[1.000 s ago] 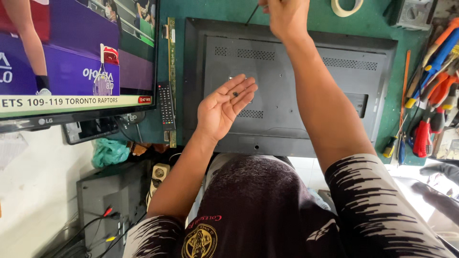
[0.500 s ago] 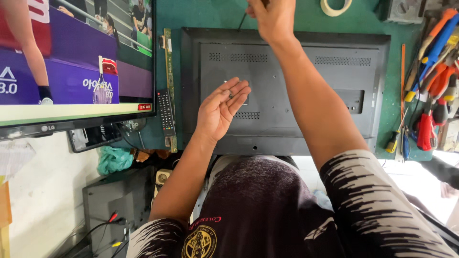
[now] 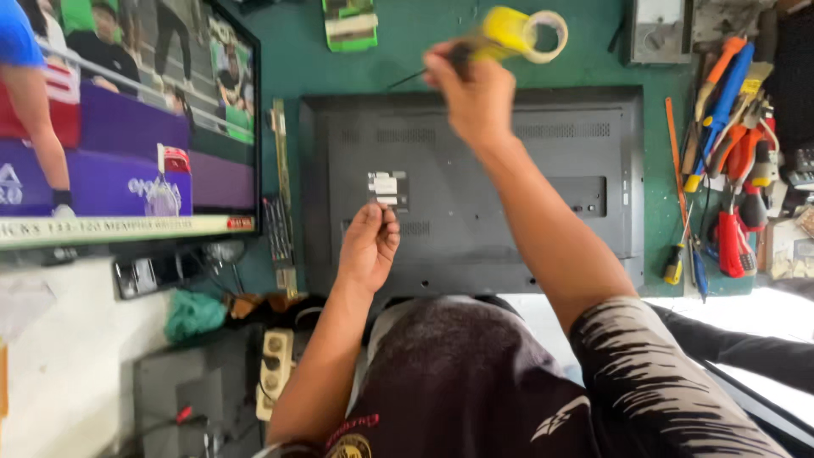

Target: The person manipulates internal components of a television chassis, replaces the rear plastic cover, and secures it with a screwdriver.

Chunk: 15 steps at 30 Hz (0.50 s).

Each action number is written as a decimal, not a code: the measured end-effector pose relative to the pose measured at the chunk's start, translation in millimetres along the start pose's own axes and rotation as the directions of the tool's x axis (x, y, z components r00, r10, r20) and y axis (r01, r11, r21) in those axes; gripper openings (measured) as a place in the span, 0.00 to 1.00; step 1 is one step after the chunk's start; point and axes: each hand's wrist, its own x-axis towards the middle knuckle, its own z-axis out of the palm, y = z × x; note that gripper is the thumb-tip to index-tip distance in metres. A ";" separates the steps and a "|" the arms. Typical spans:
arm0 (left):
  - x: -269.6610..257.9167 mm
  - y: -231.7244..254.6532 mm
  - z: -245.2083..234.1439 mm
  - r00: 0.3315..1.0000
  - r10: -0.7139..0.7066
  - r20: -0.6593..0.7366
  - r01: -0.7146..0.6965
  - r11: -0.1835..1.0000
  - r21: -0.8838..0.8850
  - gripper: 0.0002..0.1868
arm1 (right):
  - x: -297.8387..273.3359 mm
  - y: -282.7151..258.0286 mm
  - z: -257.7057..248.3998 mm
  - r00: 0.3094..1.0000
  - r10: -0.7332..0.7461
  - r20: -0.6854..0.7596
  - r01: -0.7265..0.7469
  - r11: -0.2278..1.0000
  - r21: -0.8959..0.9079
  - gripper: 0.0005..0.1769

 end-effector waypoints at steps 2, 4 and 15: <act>-3.4 -10.9 6.7 0.998 -0.040 -0.052 0.040 0.999 -0.008 0.14 | -42.3 -23.6 -41.3 0.977 0.123 -0.176 -0.101 0.987 0.128 0.13; 1.8 -26.2 14.4 0.996 -0.037 -0.087 0.036 0.999 -0.015 0.12 | -78.1 -2.3 -83.5 0.973 -0.015 -0.228 0.056 0.984 0.171 0.12; 16.0 -105.0 102.7 0.992 -0.090 -0.084 0.089 0.996 -0.008 0.13 | -244.1 91.9 -261.7 0.920 0.031 -0.392 0.192 0.835 0.515 0.12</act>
